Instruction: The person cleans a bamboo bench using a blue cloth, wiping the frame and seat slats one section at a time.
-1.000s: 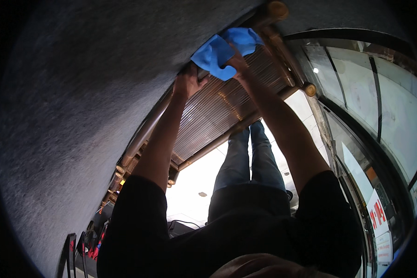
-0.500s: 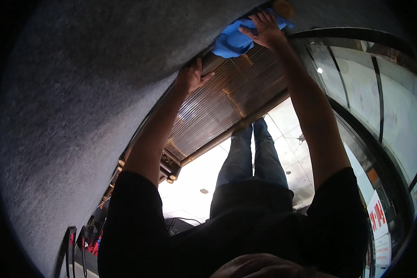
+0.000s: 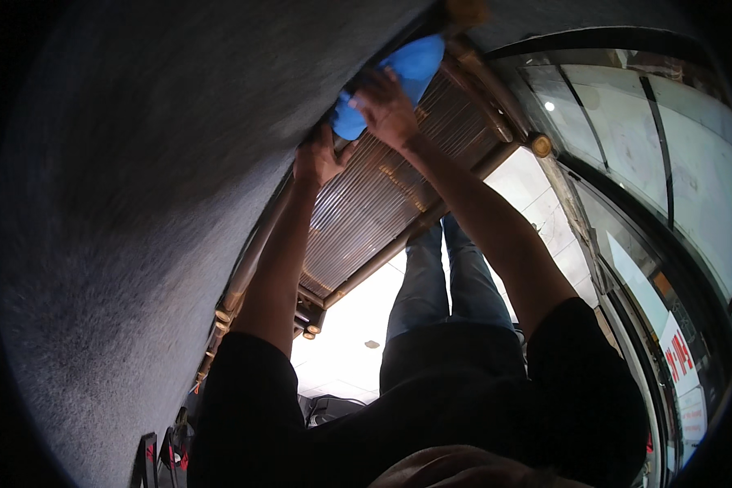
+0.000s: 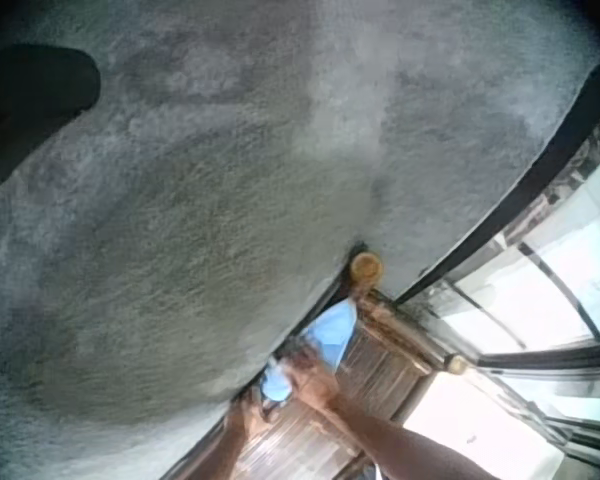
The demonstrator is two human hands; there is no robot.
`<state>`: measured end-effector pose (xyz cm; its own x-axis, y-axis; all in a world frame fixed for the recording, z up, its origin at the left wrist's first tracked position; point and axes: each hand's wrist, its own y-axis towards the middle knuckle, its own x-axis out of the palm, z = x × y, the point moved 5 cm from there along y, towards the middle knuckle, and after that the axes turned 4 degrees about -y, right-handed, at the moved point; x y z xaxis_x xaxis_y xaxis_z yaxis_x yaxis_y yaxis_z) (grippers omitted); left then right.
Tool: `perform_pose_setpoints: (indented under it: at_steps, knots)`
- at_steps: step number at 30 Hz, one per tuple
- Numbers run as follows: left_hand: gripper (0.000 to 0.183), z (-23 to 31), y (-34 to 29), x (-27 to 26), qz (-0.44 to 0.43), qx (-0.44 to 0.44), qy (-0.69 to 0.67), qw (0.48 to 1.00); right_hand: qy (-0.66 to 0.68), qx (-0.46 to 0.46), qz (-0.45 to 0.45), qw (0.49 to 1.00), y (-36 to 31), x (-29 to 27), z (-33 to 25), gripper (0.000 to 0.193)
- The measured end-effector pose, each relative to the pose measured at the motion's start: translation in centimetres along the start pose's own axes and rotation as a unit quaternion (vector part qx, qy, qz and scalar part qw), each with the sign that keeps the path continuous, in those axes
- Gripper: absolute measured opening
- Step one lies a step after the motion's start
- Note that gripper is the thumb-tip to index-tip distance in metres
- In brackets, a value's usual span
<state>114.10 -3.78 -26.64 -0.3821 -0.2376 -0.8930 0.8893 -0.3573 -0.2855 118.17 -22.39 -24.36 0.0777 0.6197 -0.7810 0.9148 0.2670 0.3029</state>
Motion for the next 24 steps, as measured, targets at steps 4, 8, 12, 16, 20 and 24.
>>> perform_pose_setpoints:
  at_steps: [4,8,12,16,20,24]
  knots:
    - [0.074,0.5,0.5,-0.2,0.011,-0.009,-0.002,1.0,0.026,-0.117,-0.066,0.991,-0.3,-0.7,2.4,0.021]
    - [0.079,1.4,0.6,0.0,-0.041,-0.058,0.017,0.997,-0.054,-0.01,-0.07,0.996,1.6,-3.6,10.3,0.021]
    - [0.081,1.3,0.7,-0.3,-0.038,-0.057,0.038,0.997,-0.099,-0.021,0.026,0.995,3.1,-5.9,10.0,0.022]
    - [0.082,0.4,0.3,0.3,-0.05,-0.065,0.048,0.995,0.001,0.059,0.08,0.995,0.6,-6.8,5.8,0.015]
    - [0.083,-0.6,-0.7,0.2,-0.071,-0.083,0.046,0.993,0.226,0.471,-0.001,0.852,-5.8,-7.9,3.7,0.029]
    - [0.081,0.5,0.4,0.4,-0.048,-0.062,0.038,0.996,0.573,0.53,0.118,0.614,-14.4,-8.0,6.5,0.046]
